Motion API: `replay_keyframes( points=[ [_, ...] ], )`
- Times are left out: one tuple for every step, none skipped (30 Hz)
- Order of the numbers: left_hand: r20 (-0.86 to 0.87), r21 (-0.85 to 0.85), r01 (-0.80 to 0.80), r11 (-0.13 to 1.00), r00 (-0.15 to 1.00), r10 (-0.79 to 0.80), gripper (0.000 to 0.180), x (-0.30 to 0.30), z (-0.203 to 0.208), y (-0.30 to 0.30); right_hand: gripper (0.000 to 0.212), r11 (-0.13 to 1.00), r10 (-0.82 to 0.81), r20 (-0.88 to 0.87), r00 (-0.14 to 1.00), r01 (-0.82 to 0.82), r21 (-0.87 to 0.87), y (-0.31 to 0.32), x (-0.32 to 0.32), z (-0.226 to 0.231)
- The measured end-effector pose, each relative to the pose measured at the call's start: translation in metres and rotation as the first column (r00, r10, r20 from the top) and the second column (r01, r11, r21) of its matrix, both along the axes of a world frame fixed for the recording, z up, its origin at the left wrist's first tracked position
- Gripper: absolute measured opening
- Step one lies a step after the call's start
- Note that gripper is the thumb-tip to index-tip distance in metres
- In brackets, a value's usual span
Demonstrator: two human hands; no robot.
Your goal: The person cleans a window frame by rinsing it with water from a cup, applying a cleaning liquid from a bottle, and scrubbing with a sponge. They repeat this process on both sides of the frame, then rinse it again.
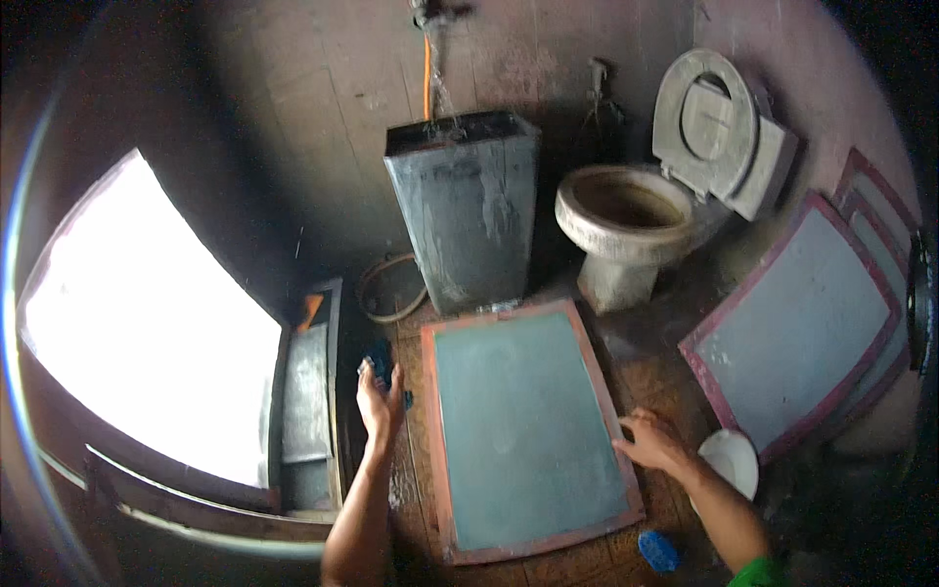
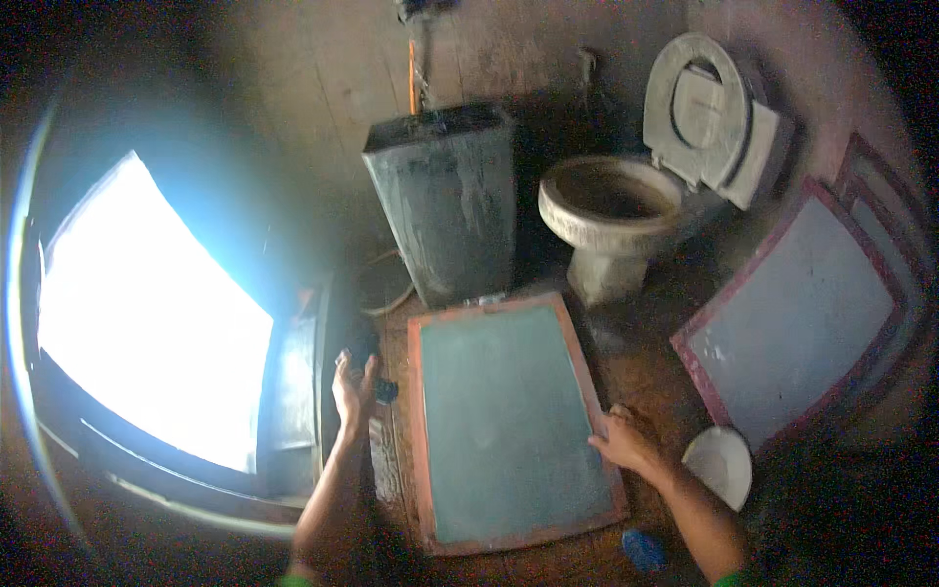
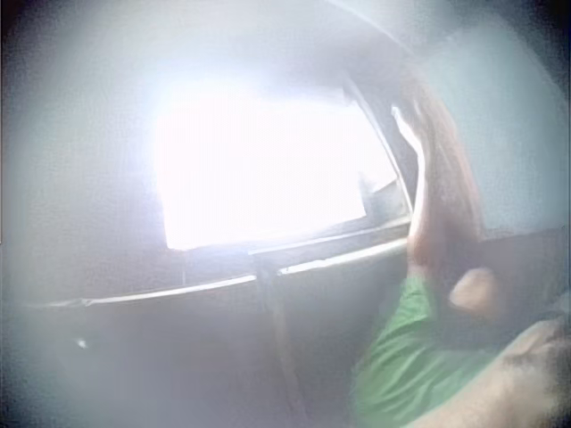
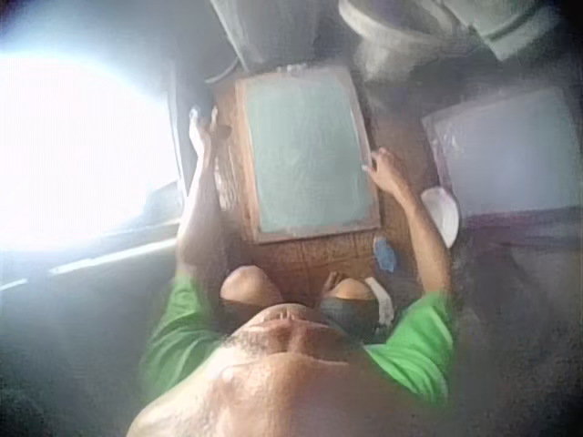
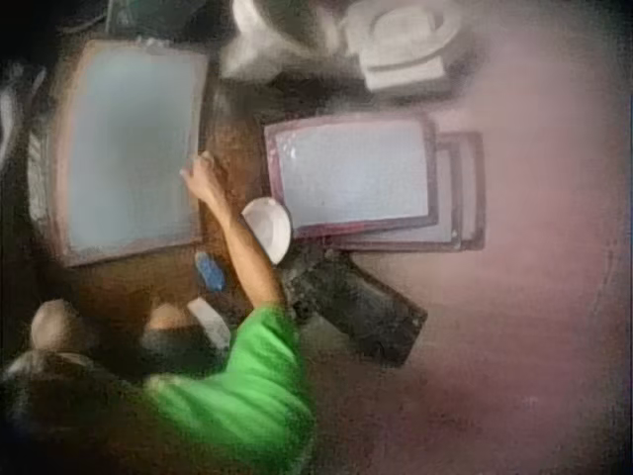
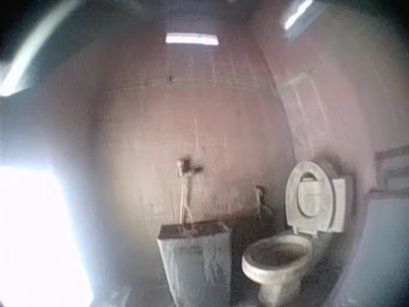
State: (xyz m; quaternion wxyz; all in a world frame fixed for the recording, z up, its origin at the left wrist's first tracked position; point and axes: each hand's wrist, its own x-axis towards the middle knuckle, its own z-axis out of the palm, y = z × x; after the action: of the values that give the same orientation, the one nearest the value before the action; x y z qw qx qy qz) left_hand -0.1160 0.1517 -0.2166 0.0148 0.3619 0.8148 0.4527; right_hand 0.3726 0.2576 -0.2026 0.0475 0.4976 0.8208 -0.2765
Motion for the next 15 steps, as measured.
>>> replay_keyframes(
  points=[
    [-0.034,0.086,-0.03,0.996,0.999,0.033,0.088,-0.007,0.046,0.041,0.059,0.996,0.013,-0.069,0.998,-0.007,0.087,0.026,-0.007,0.021],
    [-0.05,0.267,0.02,0.964,0.999,-0.007,0.091,-0.007,0.094,0.086,0.058,0.988,0.037,-0.082,0.996,-0.024,0.152,0.057,-0.015,0.05],
    [-0.084,0.295,0.071,0.953,0.995,-0.048,0.096,-0.018,0.13,0.122,0.057,0.977,0.06,-0.099,0.993,-0.038,0.21,0.08,-0.026,0.078],
    [-0.058,0.309,0.024,0.951,0.998,-0.006,0.087,-0.031,0.156,0.158,0.056,0.964,0.088,-0.117,0.989,-0.055,0.262,0.098,-0.038,0.1],
    [-0.204,0.306,0.056,0.95,0.979,0.007,0.08,-0.043,0.19,0.196,0.054,0.941,0.142,-0.134,0.981,-0.092,0.325,0.12,-0.055,0.121],
    [-0.336,0.29,0.093,0.952,0.942,0.011,0.074,-0.048,0.217,0.227,0.052,0.917,0.186,-0.139,0.973,-0.121,0.38,0.135,-0.068,0.143],
    [-0.485,0.151,0.126,0.981,0.874,-0.038,0.069,-0.034,0.24,0.252,0.053,0.879,0.247,-0.056,0.967,-0.2,0.432,0.153,-0.075,0.17],
    [-0.614,0.008,0.139,0.99,0.782,-0.105,0.064,-0.02,0.261,0.279,0.053,0.875,0.263,-0.013,0.965,-0.233,0.425,0.167,-0.087,0.199],
    [-0.698,-0.17,0.198,0.965,0.667,-0.26,0.064,-0.023,0.273,0.298,0.054,0.874,0.299,0.002,0.954,-0.275,0.4,0.174,-0.108,0.221],
    [-0.731,-0.35,0.23,0.908,0.54,-0.418,0.063,-0.029,0.283,0.313,0.054,0.871,0.337,0.023,0.941,-0.321,0.371,0.185,-0.128,0.242],
    [-0.733,-0.338,0.311,0.888,0.504,-0.456,0.065,-0.047,0.279,0.336,0.052,0.841,0.39,0.023,0.921,-0.366,0.397,0.198,-0.146,0.265],
    [-0.731,-0.336,0.386,0.859,0.468,-0.497,0.068,-0.075,0.26,0.365,0.05,0.811,0.446,0.017,0.895,-0.412,0.414,0.213,-0.166,0.285],
    [-0.724,-0.327,0.463,0.824,0.438,-0.533,0.07,-0.094,0.248,0.385,0.047,0.778,0.5,0.022,0.866,-0.46,0.427,0.23,-0.187,0.305],
    [-0.591,-0.385,0.467,0.796,0.539,-0.601,0.073,-0.084,0.247,0.405,0.047,0.765,0.483,0.09,0.871,-0.469,0.442,0.251,-0.197,0.333],
    [-0.466,-0.466,0.431,0.773,0.623,-0.628,0.076,-0.087,0.274,0.4,0.046,0.733,0.497,0.114,0.86,-0.487,0.475,0.267,-0.22,0.374]
  ],
)
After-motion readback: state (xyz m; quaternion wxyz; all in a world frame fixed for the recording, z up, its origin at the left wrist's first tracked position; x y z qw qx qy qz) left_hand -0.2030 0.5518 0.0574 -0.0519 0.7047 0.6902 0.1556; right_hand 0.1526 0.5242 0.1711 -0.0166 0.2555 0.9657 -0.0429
